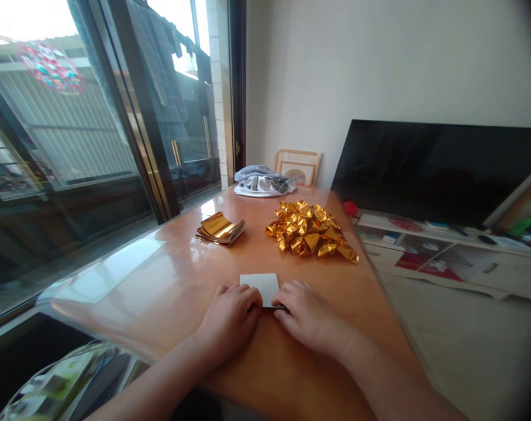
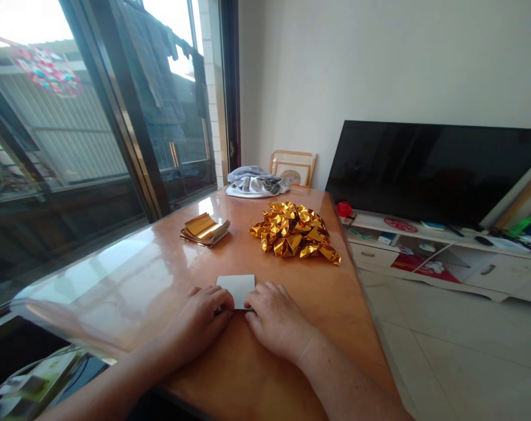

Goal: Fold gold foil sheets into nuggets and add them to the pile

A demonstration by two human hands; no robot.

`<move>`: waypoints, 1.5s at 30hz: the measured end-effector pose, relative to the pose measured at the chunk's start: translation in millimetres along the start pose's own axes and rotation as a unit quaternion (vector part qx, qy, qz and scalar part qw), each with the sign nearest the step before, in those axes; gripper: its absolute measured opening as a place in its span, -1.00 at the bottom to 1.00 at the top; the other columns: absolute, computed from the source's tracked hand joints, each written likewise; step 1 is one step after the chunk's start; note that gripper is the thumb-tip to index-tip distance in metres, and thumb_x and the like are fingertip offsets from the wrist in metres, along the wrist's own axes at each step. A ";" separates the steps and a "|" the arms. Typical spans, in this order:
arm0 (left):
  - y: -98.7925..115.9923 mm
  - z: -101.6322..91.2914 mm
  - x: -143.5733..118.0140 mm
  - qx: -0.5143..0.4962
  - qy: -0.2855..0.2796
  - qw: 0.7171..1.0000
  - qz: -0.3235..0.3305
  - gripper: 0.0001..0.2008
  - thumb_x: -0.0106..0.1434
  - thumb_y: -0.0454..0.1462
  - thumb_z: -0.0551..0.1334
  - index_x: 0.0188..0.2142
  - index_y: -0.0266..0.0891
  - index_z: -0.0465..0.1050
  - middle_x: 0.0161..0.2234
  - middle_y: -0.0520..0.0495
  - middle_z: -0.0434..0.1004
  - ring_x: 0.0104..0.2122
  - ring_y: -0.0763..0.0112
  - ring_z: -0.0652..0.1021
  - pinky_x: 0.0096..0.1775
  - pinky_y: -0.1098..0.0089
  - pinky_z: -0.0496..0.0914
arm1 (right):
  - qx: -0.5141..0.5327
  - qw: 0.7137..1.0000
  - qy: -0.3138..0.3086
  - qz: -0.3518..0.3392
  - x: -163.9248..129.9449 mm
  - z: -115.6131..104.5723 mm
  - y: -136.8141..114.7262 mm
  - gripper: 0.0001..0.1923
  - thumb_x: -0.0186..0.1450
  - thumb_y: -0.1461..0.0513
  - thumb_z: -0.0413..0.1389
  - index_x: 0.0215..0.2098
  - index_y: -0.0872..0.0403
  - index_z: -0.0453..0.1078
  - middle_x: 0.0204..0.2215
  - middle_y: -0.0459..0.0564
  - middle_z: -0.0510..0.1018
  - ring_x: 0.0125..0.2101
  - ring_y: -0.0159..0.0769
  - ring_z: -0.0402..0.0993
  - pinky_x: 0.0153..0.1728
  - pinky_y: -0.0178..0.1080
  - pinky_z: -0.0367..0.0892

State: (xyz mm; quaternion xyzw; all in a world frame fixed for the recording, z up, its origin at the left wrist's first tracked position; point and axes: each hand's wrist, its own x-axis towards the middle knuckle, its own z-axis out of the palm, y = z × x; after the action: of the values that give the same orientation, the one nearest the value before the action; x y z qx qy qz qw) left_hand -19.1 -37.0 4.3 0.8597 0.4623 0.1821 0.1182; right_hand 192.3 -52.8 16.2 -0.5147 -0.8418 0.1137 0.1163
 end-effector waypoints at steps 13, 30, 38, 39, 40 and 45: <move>-15.5 -11.5 3.2 -0.082 -0.037 0.994 -0.060 -0.87 0.29 -0.26 0.13 -0.33 -0.13 0.46 -0.36 0.03 0.59 -0.32 0.32 0.55 -0.31 0.39 0.27 | 0.142 0.984 0.054 0.092 13.2 18.7 16.7 -0.83 0.37 0.15 0.12 -0.34 0.05 0.45 -0.38 -0.10 0.57 -0.36 -0.33 0.43 -0.39 -0.34 0.16; -32.3 -23.4 14.5 -0.120 -0.097 0.985 -0.072 -0.84 0.21 -0.23 0.17 -0.32 -0.15 0.54 -0.35 0.03 0.58 -0.34 0.34 0.53 -0.35 0.41 0.29 | 0.114 0.981 0.038 0.152 20.2 19.6 16.8 -0.83 0.29 0.13 0.13 -0.39 0.04 0.43 -0.44 -0.10 0.57 -0.42 -0.34 0.42 -0.45 -0.34 0.08; -33.0 -26.9 22.6 -0.131 -0.139 0.978 -0.085 -0.85 0.17 -0.23 0.20 -0.32 -0.18 0.53 -0.40 0.06 0.57 -0.41 0.38 0.52 -0.40 0.43 0.26 | 0.113 0.981 0.040 0.153 19.3 20.9 17.6 -0.85 0.28 0.15 0.14 -0.41 0.04 0.43 -0.45 -0.10 0.57 -0.44 -0.35 0.40 -0.47 -0.35 0.06; -33.6 -26.5 22.8 -0.132 -0.142 0.977 -0.084 -0.85 0.17 -0.23 0.20 -0.32 -0.18 0.53 -0.40 0.06 0.57 -0.40 0.38 0.52 -0.40 0.43 0.26 | 0.117 0.981 0.039 0.151 19.2 21.4 18.2 -0.85 0.27 0.15 0.14 -0.41 0.04 0.42 -0.46 -0.11 0.56 -0.45 -0.35 0.40 -0.47 -0.35 0.06; -34.2 -26.0 22.8 -0.132 -0.144 0.977 -0.083 -0.85 0.17 -0.23 0.20 -0.32 -0.19 0.53 -0.40 0.05 0.57 -0.40 0.38 0.52 -0.40 0.43 0.26 | 0.120 0.981 0.039 0.149 19.2 21.9 19.0 -0.86 0.27 0.16 0.14 -0.42 0.04 0.42 -0.47 -0.11 0.56 -0.45 -0.36 0.39 -0.48 -0.35 0.06; -35.4 -22.3 20.5 -0.114 -0.126 0.982 -0.081 -0.86 0.17 -0.24 0.21 -0.32 -0.18 0.52 -0.39 0.05 0.56 -0.39 0.37 0.51 -0.41 0.44 0.24 | 0.137 0.980 0.047 0.137 20.0 25.2 23.4 -0.85 0.26 0.16 0.14 -0.44 0.04 0.41 -0.48 -0.12 0.56 -0.47 -0.37 0.39 -0.49 -0.36 0.05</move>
State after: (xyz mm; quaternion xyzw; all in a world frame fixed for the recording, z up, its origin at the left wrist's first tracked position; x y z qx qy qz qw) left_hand -44.8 0.2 15.5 0.8162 0.4884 0.1134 0.2871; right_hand 195.3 -26.4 -13.3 -0.6089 -0.7334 0.2186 0.2089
